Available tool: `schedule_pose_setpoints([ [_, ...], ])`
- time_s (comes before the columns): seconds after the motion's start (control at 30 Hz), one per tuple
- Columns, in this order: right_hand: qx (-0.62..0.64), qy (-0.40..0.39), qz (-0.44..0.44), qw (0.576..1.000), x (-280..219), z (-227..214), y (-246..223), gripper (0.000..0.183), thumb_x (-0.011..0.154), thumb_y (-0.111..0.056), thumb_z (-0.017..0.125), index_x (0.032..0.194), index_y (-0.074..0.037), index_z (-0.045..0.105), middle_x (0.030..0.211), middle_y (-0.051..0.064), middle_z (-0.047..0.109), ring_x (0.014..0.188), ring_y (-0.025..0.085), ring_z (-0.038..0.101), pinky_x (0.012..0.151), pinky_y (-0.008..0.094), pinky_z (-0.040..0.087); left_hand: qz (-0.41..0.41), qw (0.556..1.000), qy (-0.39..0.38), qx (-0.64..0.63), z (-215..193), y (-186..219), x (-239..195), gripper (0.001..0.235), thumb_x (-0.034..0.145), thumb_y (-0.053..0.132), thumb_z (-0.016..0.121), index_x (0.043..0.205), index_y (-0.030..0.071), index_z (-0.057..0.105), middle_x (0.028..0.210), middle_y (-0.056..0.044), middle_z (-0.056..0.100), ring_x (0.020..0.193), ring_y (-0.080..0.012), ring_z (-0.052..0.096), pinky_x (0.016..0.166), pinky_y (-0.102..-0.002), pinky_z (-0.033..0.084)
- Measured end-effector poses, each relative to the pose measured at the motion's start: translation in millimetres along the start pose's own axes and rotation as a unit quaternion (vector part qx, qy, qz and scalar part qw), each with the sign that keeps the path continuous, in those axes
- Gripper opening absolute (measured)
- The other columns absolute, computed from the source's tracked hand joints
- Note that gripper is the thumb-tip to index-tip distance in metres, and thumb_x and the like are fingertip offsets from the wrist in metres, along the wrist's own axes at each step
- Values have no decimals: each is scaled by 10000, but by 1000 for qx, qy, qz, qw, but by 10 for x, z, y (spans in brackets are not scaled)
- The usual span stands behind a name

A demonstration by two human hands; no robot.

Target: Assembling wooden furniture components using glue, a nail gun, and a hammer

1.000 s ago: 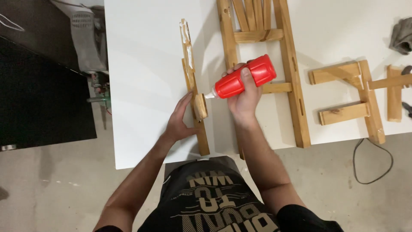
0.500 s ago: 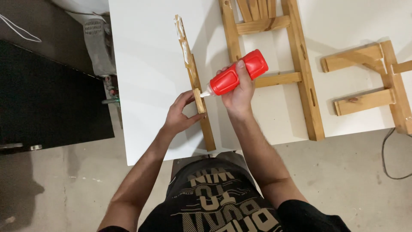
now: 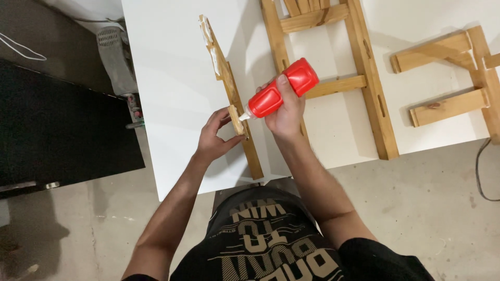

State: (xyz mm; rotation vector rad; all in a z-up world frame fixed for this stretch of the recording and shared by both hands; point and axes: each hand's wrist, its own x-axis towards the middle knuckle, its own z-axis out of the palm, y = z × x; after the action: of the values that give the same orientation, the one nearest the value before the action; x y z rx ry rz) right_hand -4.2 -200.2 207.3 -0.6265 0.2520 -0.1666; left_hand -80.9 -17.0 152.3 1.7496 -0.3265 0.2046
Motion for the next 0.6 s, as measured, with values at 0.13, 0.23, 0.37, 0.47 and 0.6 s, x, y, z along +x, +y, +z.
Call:
schedule_pose_setpoints([
  [0.13, -13, -15, -16, 1000, 159, 89, 76, 417, 890, -204, 805, 1142, -100, 489, 833, 92, 638, 754, 272, 704, 734, 499, 641, 3, 1000, 4, -11, 9, -71, -12, 839, 726, 107, 968, 1428, 11, 518, 1401, -167, 569, 1287, -399, 593, 1067, -588, 524],
  [0.23, -15, -21, -24, 999, 229, 156, 97, 421, 893, -198, 807, 1148, -104, 485, 851, 88, 633, 768, 274, 703, 736, 498, 634, 6, 1000, 4, -16, 14, -71, -12, 835, 727, 105, 964, 1427, 11, 518, 1404, -165, 569, 1290, -394, 594, 1068, -587, 522],
  [0.37, -26, -22, -13, 999, 149, 225, 2, 428, 879, -159, 809, 1150, -78, 488, 854, 108, 626, 773, 289, 697, 737, 509, 622, 8, 1000, 0, -11, 7, -22, -6, 840, 735, 85, 951, 1443, 15, 504, 1404, -157, 566, 1294, -390, 589, 1068, -584, 521],
  [0.47, -44, -48, -7, 998, -153, 358, -268, 438, 863, -134, 802, 1149, -56, 479, 851, 133, 636, 766, 308, 698, 739, 516, 616, 0, 1000, 1, -16, 27, -16, -5, 840, 734, 62, 942, 1451, 27, 506, 1402, -145, 569, 1291, -382, 593, 1076, -579, 523],
  [0.6, -94, -100, -49, 989, -156, 213, -305, 434, 843, -88, 815, 1147, -19, 512, 857, 174, 659, 768, 349, 720, 718, 555, 621, 9, 999, 25, -18, 63, -26, 0, 845, 726, 97, 963, 1435, 19, 511, 1390, -145, 577, 1276, -361, 609, 1069, -552, 533],
])
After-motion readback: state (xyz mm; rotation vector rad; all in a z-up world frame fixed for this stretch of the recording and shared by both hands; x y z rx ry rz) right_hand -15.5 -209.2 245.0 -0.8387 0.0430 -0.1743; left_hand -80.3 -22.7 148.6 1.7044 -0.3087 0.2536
